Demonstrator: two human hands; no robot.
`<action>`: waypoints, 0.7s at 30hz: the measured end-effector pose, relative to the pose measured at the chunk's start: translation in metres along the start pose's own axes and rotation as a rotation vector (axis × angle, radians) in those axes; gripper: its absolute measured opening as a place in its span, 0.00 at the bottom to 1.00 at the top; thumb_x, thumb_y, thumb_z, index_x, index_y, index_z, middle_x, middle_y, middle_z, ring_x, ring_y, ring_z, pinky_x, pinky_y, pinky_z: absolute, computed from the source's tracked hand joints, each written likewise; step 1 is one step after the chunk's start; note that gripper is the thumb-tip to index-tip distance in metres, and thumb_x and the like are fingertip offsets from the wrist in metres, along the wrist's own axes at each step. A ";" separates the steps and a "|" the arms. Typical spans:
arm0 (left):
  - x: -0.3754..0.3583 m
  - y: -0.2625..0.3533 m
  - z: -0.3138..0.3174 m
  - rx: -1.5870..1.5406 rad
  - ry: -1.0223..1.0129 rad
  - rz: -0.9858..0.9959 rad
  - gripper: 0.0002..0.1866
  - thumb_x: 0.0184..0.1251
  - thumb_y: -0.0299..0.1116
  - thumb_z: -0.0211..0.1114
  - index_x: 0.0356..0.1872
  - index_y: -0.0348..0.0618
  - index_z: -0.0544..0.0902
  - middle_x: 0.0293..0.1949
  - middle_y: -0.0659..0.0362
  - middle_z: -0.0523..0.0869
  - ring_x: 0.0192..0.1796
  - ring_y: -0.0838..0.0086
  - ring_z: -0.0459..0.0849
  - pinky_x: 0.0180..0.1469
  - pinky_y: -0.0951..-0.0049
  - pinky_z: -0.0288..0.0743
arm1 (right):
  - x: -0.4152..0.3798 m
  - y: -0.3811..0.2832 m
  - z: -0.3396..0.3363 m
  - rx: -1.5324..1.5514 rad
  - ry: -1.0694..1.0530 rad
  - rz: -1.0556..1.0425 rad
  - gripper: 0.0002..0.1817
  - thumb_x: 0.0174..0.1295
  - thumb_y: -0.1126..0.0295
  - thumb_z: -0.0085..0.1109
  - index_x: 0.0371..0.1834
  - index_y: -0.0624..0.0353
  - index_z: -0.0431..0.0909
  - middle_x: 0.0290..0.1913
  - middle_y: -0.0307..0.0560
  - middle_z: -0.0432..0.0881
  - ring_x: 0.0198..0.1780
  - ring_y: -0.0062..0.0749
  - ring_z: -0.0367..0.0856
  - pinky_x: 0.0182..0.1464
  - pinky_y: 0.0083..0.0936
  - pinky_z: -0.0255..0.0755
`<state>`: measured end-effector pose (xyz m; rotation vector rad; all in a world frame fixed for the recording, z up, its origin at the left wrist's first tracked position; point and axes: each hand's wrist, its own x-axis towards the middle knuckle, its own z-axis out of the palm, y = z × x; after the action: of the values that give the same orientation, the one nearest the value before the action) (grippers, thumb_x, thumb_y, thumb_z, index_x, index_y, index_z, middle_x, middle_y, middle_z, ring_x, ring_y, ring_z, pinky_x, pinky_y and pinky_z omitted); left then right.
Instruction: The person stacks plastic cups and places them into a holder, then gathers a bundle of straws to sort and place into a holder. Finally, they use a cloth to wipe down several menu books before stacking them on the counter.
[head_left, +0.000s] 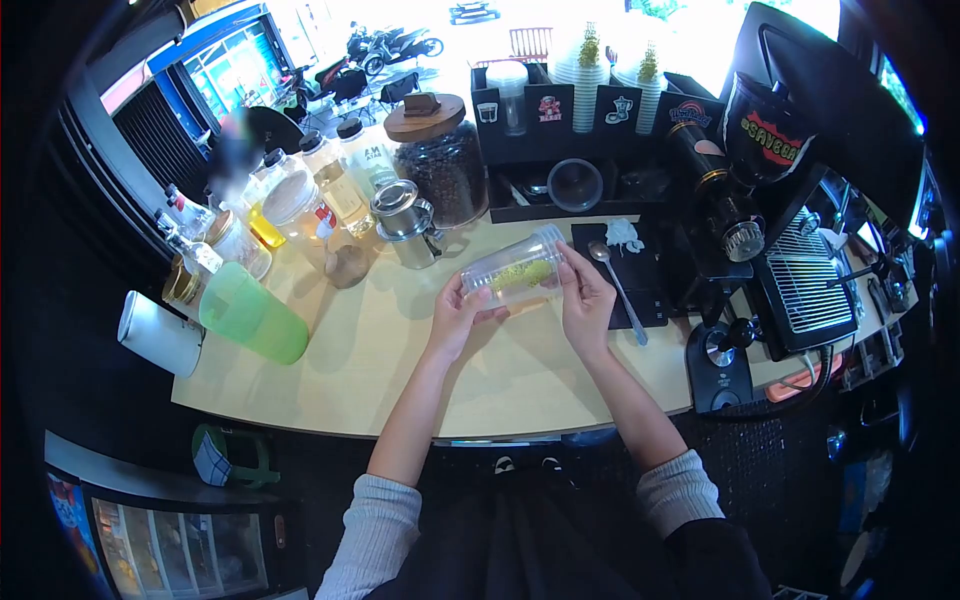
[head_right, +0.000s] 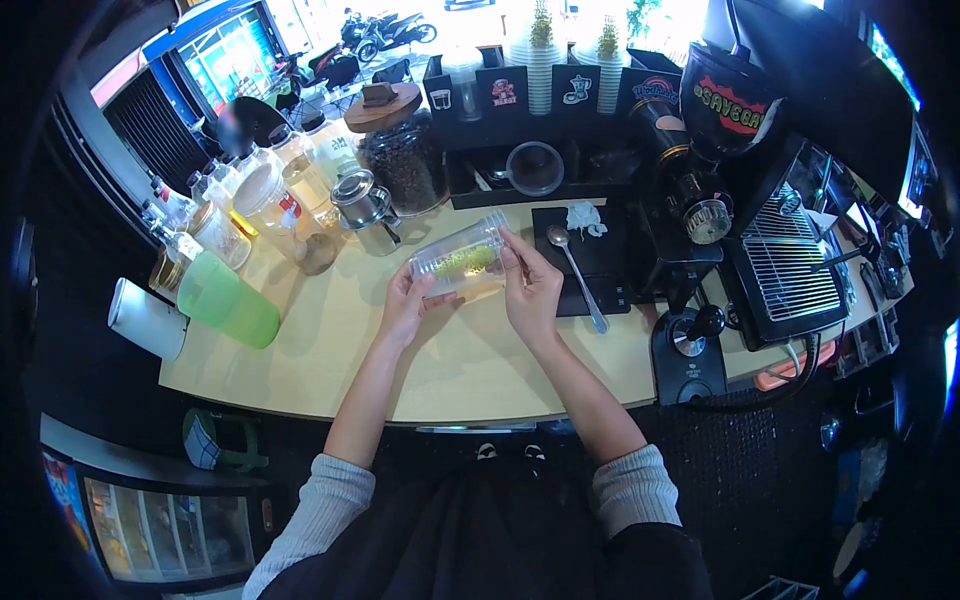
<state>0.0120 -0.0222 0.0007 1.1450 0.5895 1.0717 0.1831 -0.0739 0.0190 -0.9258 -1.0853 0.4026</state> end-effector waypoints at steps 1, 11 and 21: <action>0.000 0.001 0.001 0.011 0.006 -0.002 0.21 0.62 0.33 0.60 0.54 0.37 0.68 0.49 0.56 0.76 0.47 0.70 0.79 0.44 0.69 0.82 | 0.000 0.002 0.000 -0.019 0.015 -0.014 0.14 0.63 0.76 0.51 0.51 0.65 0.75 0.35 0.44 0.81 0.33 0.16 0.77 0.36 0.15 0.72; 0.000 -0.002 0.001 0.090 0.039 0.046 0.24 0.63 0.33 0.58 0.58 0.38 0.64 0.53 0.54 0.73 0.48 0.70 0.79 0.41 0.70 0.83 | -0.001 0.004 -0.002 -0.011 -0.003 0.024 0.14 0.63 0.75 0.51 0.52 0.64 0.75 0.35 0.44 0.81 0.31 0.16 0.77 0.33 0.14 0.71; -0.001 -0.007 0.005 0.556 0.174 0.446 0.21 0.69 0.42 0.50 0.56 0.38 0.66 0.43 0.55 0.75 0.41 0.77 0.78 0.35 0.78 0.77 | 0.000 -0.004 0.001 -0.002 -0.026 0.080 0.14 0.63 0.78 0.50 0.52 0.65 0.74 0.35 0.45 0.81 0.31 0.18 0.79 0.31 0.13 0.72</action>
<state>0.0183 -0.0252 -0.0045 1.7331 0.8238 1.4477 0.1816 -0.0762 0.0223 -0.9695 -1.0751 0.4806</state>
